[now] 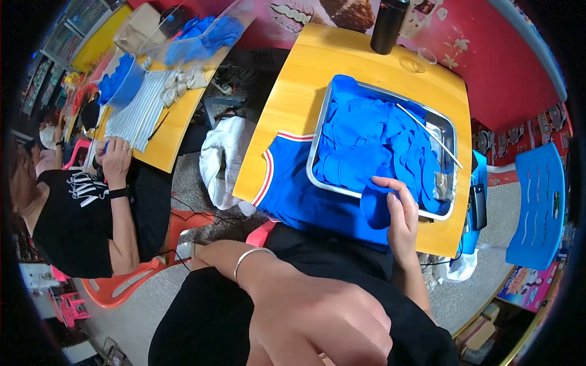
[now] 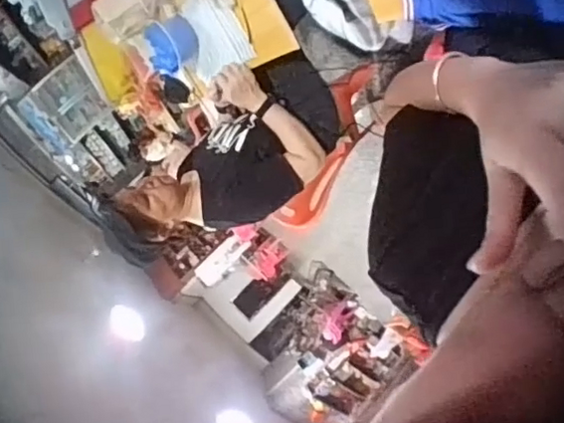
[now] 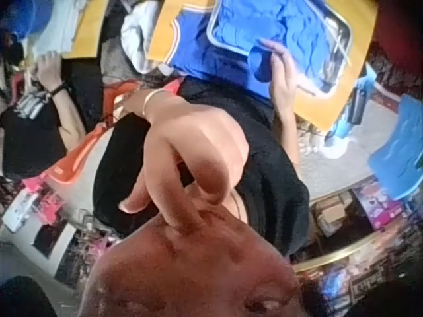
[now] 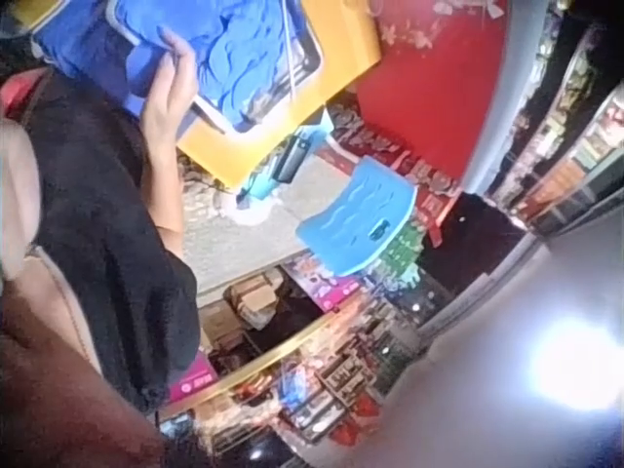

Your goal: The recorder is assembling or detailing small blue fabric pieces and miniature jerseys using a wooden stick at a workshop table.

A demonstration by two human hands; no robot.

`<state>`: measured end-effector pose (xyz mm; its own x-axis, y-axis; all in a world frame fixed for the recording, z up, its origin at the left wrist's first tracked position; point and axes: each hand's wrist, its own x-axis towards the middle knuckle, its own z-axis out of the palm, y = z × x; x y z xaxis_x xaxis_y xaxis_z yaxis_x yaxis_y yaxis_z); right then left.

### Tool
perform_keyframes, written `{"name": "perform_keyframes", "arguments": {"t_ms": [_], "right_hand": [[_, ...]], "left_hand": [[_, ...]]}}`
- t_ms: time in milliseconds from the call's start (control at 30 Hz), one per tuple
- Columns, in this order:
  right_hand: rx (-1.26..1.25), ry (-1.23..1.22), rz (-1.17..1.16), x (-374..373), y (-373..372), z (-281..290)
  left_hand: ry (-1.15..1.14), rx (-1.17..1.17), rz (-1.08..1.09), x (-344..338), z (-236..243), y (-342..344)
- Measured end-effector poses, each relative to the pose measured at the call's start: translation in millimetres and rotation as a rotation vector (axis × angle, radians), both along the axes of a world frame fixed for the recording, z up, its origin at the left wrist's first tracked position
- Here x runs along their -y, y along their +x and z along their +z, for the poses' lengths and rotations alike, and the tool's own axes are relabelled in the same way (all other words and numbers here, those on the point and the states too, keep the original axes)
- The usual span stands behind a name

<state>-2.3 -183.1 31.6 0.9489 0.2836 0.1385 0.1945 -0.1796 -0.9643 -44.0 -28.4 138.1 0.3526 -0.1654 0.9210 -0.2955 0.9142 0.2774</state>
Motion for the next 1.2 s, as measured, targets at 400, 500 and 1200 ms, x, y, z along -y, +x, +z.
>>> {"name": "perform_keyframes", "arguments": {"t_ms": [400,500,1200], "right_hand": [[0.035,0.035,0.095,-4.0,-8.5,-7.7],[0.146,-0.015,0.105,-3.9,-5.0,-14.2],[-0.212,0.272,-0.084,-21.7,-15.4,-3.2]], "left_hand": [[0.013,0.106,-0.164,-1.5,-0.3,-0.3],[0.03,0.144,-0.284,-10.0,-4.1,8.3],[0.908,-0.497,1.028,-12.4,-133.8,5.4]]}}
